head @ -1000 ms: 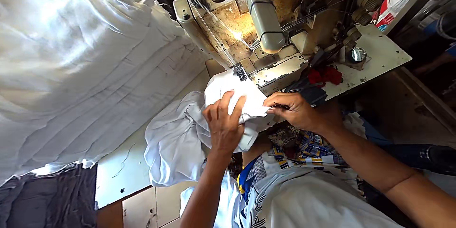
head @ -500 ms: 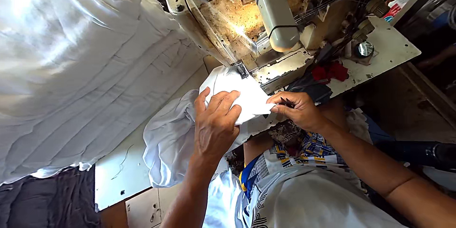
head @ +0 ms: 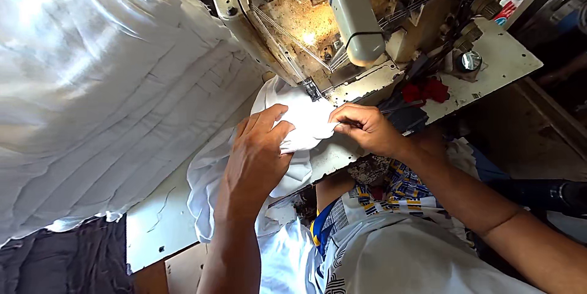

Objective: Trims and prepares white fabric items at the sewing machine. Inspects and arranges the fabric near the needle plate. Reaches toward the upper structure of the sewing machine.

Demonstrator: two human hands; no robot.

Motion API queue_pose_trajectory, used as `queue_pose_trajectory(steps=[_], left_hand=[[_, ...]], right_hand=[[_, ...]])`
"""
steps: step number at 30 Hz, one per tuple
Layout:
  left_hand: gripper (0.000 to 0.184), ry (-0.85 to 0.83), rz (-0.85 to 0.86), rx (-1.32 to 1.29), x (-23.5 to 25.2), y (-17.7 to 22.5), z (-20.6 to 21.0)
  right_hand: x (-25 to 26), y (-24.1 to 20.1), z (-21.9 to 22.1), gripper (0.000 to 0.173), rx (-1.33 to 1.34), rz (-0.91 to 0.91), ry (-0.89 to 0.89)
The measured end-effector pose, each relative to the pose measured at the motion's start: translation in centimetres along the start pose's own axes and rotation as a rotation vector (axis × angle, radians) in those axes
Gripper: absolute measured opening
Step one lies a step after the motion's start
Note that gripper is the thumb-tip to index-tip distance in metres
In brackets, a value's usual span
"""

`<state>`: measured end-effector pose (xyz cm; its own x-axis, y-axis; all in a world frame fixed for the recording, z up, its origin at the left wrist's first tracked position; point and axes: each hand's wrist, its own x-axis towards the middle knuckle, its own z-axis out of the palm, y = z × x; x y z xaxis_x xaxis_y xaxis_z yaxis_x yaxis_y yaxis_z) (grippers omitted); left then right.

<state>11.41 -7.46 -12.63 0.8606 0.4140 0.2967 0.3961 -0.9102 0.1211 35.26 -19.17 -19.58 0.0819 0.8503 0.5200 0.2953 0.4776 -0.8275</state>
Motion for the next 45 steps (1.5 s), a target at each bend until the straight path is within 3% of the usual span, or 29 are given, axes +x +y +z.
queue_pose_trajectory(steps=[3, 8, 12, 15, 21, 29, 45], left_hand=[[0.024, 0.032, -0.060, -0.063, -0.2, 1.4, 0.6], [0.073, 0.266, -0.183, -0.084, 0.6, 5.5, 3.1], [0.041, 0.520, -0.162, -0.013, 2.1, 5.6, 8.0], [0.028, 0.520, -0.086, 0.014, 2.3, 3.5, 8.0], [0.024, 0.344, 0.100, 0.072, 1.4, 0.9, 5.4], [0.023, 0.230, 0.116, 0.177, 1.0, 1.0, 3.7], [0.021, 0.277, 0.129, 0.169, 1.7, -0.9, 3.6]], right_hand=[[0.2, -0.5, 0.0, 0.013, -0.162, -0.101, -0.074], [0.7, -1.8, -0.1, 0.012, -0.069, -0.168, -0.018], [1.0, -2.0, 0.2, 0.008, 0.039, -0.142, 0.073], [0.7, -2.1, -0.3, 0.007, 0.094, -0.076, 0.086], [-1.4, 0.4, -0.7, 0.006, 0.202, 0.010, 0.065], [-2.1, 1.3, -0.6, 0.008, 0.252, 0.040, 0.070], [-0.6, 1.0, -0.1, 0.007, 0.252, 0.089, 0.103]])
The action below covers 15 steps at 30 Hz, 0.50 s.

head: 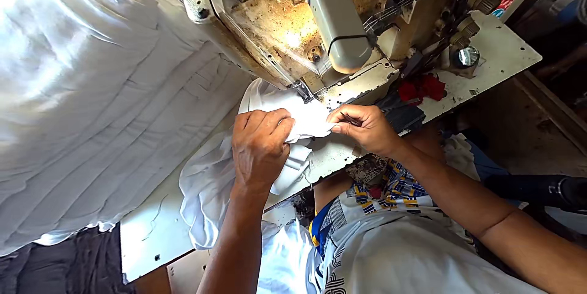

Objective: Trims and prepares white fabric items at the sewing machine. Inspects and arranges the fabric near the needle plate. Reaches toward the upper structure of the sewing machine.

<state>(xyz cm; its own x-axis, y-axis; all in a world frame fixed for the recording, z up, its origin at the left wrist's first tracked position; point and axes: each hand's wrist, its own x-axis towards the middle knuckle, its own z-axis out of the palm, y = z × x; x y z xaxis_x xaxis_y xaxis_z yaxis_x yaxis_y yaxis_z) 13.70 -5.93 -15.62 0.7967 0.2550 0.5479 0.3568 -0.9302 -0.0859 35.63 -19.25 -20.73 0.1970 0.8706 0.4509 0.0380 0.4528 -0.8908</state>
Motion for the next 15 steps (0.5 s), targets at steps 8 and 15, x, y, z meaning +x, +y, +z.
queue_pose_trajectory(steps=[8, 15], left_hand=[[0.028, 0.033, 0.075, -0.325, -0.4, -1.2, 0.5], [0.021, -0.037, 0.053, -0.272, 0.4, -1.0, -0.3]], right_hand=[[0.6, 0.0, 0.4, 0.008, -0.039, -0.055, -0.010], [0.9, 0.0, 0.2, 0.008, -0.062, -0.063, -0.038]])
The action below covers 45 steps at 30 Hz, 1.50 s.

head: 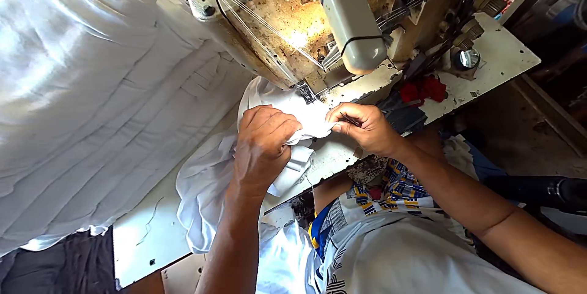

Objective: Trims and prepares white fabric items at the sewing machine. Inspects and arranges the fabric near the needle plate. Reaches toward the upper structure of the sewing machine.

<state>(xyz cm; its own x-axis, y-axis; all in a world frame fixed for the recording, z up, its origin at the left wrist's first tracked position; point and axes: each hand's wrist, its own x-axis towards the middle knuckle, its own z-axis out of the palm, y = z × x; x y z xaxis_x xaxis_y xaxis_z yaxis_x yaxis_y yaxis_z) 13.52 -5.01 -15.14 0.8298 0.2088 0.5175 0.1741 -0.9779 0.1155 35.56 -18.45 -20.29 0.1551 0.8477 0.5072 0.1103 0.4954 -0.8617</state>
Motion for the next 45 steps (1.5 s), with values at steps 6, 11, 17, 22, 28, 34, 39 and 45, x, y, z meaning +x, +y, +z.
queue_pose_trajectory(steps=[6, 11, 17, 22, 28, 34, 39, 45], left_hand=[[0.019, -0.189, -0.111, 0.080, 0.3, 2.6, -0.9], [0.021, -0.129, -0.133, 0.110, -0.3, 2.6, -0.7], [0.022, -0.110, -0.124, 0.136, -0.3, 2.6, -0.4], [0.022, -0.080, -0.119, 0.172, 0.3, 1.6, -0.4], [0.017, -0.134, -0.119, 0.094, 1.0, 1.2, -1.3], [0.060, -0.339, -0.229, 0.130, -0.2, -0.4, -6.2], [0.034, -0.166, -0.207, -0.051, -0.9, 1.1, -9.2], [0.022, 0.031, -0.134, -0.454, -1.5, 7.2, -4.2]], right_hand=[[0.0, 0.4, -0.4, 0.008, -0.037, -0.060, -0.054], [-0.3, 0.3, -0.2, 0.009, -0.071, -0.062, -0.053], [-0.3, 0.0, -0.1, 0.009, -0.078, -0.031, -0.032], [0.5, -0.3, 0.2, 0.011, -0.069, 0.047, 0.000], [1.2, -0.6, 0.8, 0.011, -0.090, 0.115, 0.043], [1.9, -0.1, 1.0, 0.013, -0.141, 0.067, 0.046], [2.7, -1.1, 0.2, 0.012, -0.303, -0.012, -0.106], [0.4, -3.2, -0.7, 0.010, -0.188, -0.147, -0.389]])
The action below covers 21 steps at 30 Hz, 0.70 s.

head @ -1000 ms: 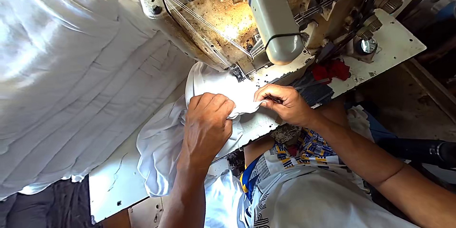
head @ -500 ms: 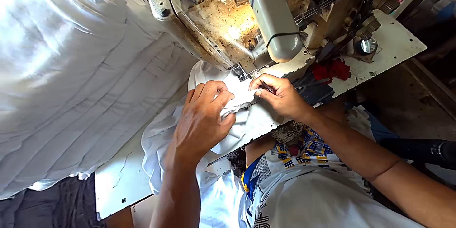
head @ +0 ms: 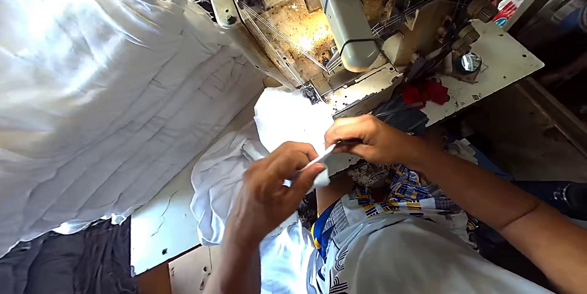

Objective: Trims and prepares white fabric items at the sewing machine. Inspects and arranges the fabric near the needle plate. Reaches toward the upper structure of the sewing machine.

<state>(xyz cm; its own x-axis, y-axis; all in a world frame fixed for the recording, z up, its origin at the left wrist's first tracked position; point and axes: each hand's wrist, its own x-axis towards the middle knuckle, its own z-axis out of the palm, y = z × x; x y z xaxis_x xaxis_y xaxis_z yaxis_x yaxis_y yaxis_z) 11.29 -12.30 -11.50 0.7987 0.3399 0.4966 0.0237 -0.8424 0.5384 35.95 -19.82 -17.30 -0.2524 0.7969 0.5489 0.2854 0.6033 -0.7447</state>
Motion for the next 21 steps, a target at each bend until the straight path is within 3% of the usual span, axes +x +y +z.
queue_pose_trajectory(steps=[2, 4, 6, 9, 12, 16, 21], left_hand=[[0.029, 0.129, -0.013, 0.034, -0.8, -0.3, 3.1], [0.051, 0.218, -0.021, 0.306, -1.5, -1.1, 6.1], [0.058, 0.196, 0.000, 0.534, -2.0, -3.1, 8.3], [0.039, 0.166, 0.015, 0.673, -2.4, -5.8, 8.2], [0.019, 0.082, 0.048, 0.658, -1.8, -5.5, 6.1], [0.015, -0.067, 0.066, 0.647, -0.9, -3.9, 4.2], [0.011, -0.131, 0.047, 0.654, -0.1, -3.3, 3.1]], right_hand=[[-1.5, -0.6, 0.3, 0.010, -0.033, 0.031, 0.041], [-2.9, -0.6, 0.8, 0.011, -0.046, 0.077, 0.103], [-3.9, -0.7, 1.2, 0.013, -0.045, 0.113, 0.162], [-4.9, -0.5, 1.7, 0.012, -0.021, 0.153, 0.233], [-5.6, 0.0, 2.0, 0.011, 0.071, 0.190, 0.277], [-5.9, 0.2, 2.1, 0.011, 0.147, 0.223, 0.295], [-5.9, 0.0, 2.0, 0.011, 0.179, 0.251, 0.307]])
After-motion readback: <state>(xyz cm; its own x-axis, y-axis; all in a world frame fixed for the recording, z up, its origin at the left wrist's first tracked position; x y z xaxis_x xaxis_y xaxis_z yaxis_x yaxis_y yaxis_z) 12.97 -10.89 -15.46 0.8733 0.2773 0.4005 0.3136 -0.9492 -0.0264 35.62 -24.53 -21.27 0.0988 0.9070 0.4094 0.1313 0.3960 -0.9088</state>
